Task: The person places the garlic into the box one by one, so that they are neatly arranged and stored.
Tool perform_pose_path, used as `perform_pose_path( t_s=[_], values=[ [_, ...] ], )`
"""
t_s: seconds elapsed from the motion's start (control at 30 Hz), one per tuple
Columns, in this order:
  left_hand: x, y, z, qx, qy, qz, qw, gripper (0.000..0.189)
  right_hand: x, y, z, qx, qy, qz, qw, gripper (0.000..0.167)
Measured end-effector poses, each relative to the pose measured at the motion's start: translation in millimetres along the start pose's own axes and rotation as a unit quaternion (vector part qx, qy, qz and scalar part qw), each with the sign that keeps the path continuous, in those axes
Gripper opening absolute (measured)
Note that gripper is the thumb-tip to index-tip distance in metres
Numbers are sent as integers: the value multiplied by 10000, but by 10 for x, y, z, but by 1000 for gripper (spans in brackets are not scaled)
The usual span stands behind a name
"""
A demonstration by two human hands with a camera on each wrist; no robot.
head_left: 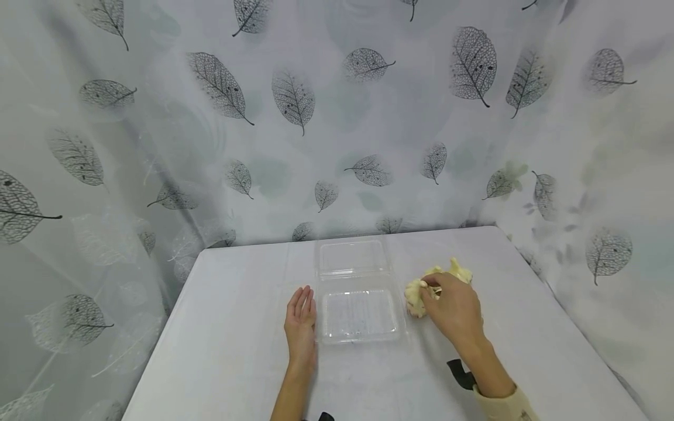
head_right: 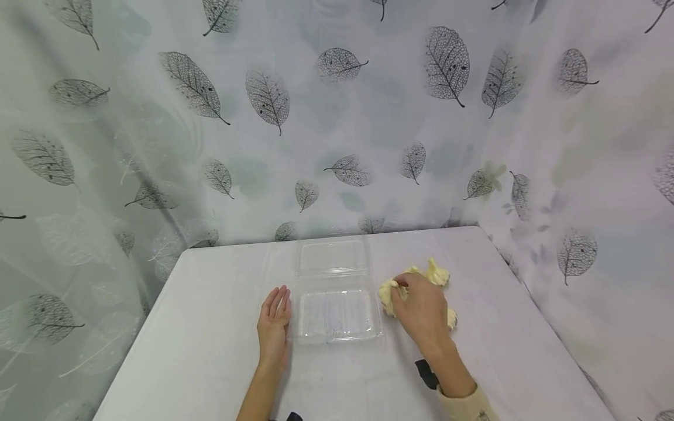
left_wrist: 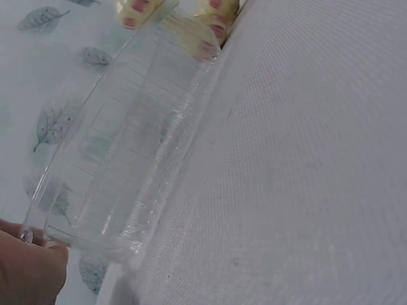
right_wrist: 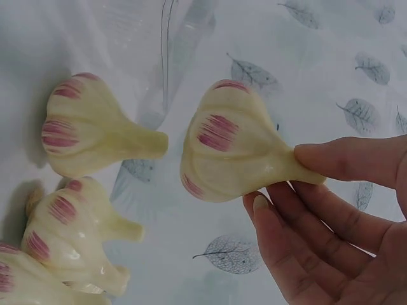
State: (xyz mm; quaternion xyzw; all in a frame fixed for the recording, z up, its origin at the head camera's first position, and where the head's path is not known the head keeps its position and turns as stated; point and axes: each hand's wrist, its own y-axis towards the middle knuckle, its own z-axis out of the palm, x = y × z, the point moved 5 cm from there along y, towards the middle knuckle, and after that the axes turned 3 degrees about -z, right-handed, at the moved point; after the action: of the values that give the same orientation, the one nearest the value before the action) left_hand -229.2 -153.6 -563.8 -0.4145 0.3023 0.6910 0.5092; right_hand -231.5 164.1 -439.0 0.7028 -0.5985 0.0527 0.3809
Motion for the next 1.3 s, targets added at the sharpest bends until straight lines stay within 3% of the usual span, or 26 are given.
perform_pose_path(
  t_s=[1.07,1.3],
  values=[
    [-1,12,-3,-99,34,-23,9999,63,189,162,356,311,113,-7,9995,14],
    [-4,4,7,-105,19,-10,9999,63,206,189,439,250,165,-199,9994,12]
  ],
)
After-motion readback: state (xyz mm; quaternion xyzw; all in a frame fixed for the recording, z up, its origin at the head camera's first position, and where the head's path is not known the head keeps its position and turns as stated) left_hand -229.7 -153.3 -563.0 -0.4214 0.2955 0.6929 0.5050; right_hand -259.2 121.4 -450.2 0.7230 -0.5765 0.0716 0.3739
